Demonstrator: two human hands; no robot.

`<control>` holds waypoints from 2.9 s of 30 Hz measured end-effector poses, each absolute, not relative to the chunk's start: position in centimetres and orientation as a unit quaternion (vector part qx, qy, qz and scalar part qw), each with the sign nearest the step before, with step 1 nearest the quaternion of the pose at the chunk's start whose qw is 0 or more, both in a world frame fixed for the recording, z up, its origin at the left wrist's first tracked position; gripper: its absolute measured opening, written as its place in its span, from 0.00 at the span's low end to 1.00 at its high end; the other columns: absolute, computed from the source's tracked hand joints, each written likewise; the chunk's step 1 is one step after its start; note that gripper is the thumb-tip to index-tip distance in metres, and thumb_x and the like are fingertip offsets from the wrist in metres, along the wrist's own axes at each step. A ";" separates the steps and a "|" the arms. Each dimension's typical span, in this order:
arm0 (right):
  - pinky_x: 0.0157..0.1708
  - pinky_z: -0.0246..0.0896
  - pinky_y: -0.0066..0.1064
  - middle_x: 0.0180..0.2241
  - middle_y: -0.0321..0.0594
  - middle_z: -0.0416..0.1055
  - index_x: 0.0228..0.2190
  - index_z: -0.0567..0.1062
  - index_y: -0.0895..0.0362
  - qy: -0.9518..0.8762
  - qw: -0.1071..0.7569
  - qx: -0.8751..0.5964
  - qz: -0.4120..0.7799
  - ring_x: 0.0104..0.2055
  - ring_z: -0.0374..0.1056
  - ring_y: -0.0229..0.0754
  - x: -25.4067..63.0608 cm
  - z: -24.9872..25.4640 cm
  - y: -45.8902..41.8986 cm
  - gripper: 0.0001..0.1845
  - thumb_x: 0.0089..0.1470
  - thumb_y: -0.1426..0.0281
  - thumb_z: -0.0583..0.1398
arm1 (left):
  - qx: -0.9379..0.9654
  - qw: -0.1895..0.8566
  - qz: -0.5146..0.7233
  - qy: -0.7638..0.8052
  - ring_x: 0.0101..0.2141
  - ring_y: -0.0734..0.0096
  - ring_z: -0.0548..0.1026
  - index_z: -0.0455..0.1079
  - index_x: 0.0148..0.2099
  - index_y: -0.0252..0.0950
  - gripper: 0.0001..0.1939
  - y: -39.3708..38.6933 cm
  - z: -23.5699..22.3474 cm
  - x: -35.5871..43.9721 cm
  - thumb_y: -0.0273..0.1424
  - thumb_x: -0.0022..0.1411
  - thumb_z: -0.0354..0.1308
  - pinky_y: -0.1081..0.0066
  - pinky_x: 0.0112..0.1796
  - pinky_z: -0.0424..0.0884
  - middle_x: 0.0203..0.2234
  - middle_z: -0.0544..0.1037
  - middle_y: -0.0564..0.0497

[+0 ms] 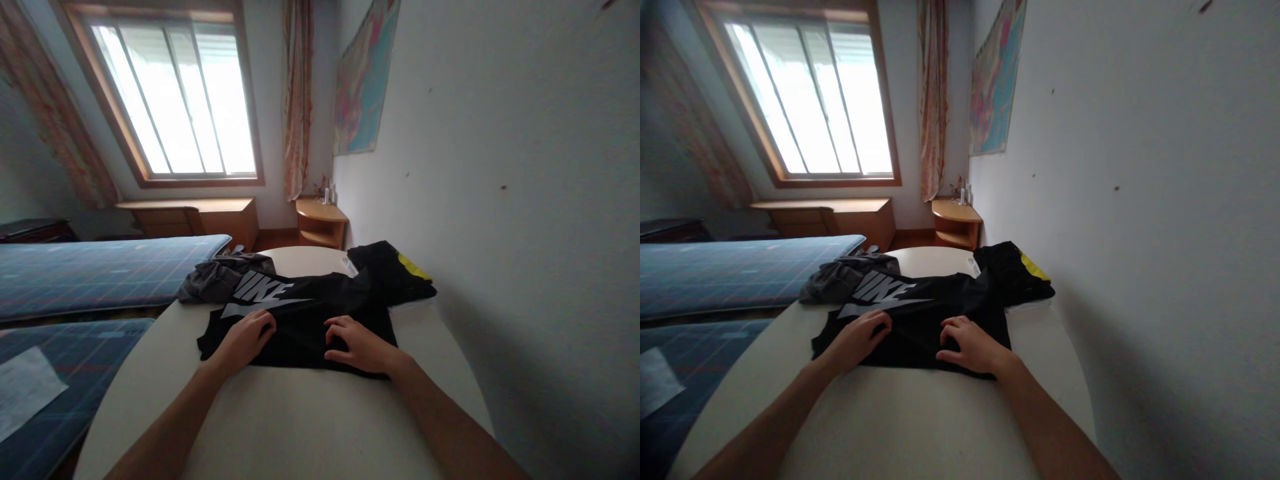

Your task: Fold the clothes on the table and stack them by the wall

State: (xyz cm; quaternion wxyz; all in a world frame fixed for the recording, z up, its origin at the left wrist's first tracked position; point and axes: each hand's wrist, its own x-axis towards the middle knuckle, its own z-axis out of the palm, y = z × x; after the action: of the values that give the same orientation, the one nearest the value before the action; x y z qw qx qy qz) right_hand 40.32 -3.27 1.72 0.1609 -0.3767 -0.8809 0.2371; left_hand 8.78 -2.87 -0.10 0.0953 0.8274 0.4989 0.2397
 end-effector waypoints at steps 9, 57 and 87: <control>0.60 0.54 0.41 0.56 0.45 0.67 0.41 0.76 0.53 -0.883 0.169 -0.367 0.241 0.61 0.58 0.48 40.5 0.9 -2.7 0.13 0.57 0.60 0.63 | 0.818 0.088 0.223 0.522 0.43 0.60 0.73 0.70 0.40 0.42 0.05 -2.8 -0.6 8.8 0.30 0.62 0.54 0.65 0.44 0.69 0.40 0.76 0.49; 0.63 0.49 0.48 0.65 0.48 0.58 0.60 0.68 0.51 -0.883 0.034 -0.424 0.197 0.65 0.53 0.57 42.3 4.4 -8.8 0.38 0.48 0.59 0.67 | 0.853 0.163 0.026 0.495 0.66 0.51 0.53 0.58 0.67 0.41 0.32 -9.3 2.1 12.2 0.33 0.61 0.56 0.54 0.62 0.56 0.68 0.55 0.43; 0.53 0.61 0.33 0.47 0.42 0.76 0.48 0.76 0.53 -0.858 0.181 -0.413 0.244 0.49 0.71 0.44 39.6 4.8 -8.1 0.16 0.62 0.69 0.53 | 0.686 -0.021 -0.063 0.725 0.45 0.53 0.78 0.70 0.51 0.32 0.16 -4.8 2.2 6.6 0.28 0.69 0.44 0.62 0.41 0.71 0.46 0.78 0.37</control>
State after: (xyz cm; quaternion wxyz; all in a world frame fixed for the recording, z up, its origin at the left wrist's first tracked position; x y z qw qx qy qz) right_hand 39.60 -8.12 4.82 0.1811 -0.4132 -0.8584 0.2442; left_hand 6.63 -4.84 2.20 -0.0209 0.6858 0.7247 -0.0632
